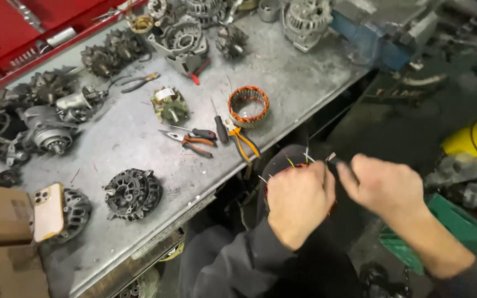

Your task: The person sits at a workbench holding an alternator stator on their lap and uses a small hand tool to scrape and clean the insulation off the copper winding wire ends, working around the stator and turning it as they go.

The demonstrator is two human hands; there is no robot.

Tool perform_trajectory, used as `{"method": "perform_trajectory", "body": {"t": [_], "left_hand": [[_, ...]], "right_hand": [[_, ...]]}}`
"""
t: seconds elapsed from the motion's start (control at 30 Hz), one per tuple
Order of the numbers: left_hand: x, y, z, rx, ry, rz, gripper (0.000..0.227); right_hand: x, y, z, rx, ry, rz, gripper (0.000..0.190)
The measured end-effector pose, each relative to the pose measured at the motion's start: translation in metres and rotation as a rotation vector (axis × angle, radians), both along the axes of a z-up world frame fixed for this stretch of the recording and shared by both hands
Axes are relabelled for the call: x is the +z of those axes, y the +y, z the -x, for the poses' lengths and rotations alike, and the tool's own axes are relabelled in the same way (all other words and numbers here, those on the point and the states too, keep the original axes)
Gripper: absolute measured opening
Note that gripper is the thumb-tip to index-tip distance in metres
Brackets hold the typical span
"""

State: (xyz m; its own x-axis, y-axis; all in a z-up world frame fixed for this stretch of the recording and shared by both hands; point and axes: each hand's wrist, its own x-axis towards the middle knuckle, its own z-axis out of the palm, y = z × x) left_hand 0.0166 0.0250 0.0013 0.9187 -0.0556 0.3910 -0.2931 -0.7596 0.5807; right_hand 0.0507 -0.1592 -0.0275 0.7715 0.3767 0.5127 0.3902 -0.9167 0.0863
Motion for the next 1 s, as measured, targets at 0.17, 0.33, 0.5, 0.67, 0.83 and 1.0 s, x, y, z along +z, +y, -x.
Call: {"method": "perform_trajectory", "body": {"t": [0.17, 0.33, 0.5, 0.67, 0.83, 1.0], "left_hand": [[0.003, 0.01, -0.011, 0.02, 0.017, 0.024, 0.032], [0.006, 0.011, 0.0, 0.021, 0.06, 0.046, 0.031], [-0.001, 0.008, 0.001, 0.021, 0.028, 0.065, 0.03], [0.0, 0.009, 0.001, 0.021, 0.031, 0.069, 0.031], [-0.002, 0.014, 0.0, -0.003, 0.049, 0.078, 0.03], [-0.012, 0.044, -0.013, -0.111, -0.047, 0.212, 0.023]], "right_hand": [[0.004, 0.002, -0.001, -0.084, -0.032, -0.078, 0.045], [-0.002, -0.007, -0.013, -0.212, -0.03, 0.035, 0.048], [0.007, 0.008, 0.003, 0.046, 0.016, 0.006, 0.043], [0.017, 0.003, 0.006, -0.083, 0.021, 0.035, 0.05], [0.006, -0.01, -0.003, -0.099, -0.012, 0.108, 0.048], [0.01, 0.008, -0.015, 0.245, 0.002, 0.023, 0.043]]}}
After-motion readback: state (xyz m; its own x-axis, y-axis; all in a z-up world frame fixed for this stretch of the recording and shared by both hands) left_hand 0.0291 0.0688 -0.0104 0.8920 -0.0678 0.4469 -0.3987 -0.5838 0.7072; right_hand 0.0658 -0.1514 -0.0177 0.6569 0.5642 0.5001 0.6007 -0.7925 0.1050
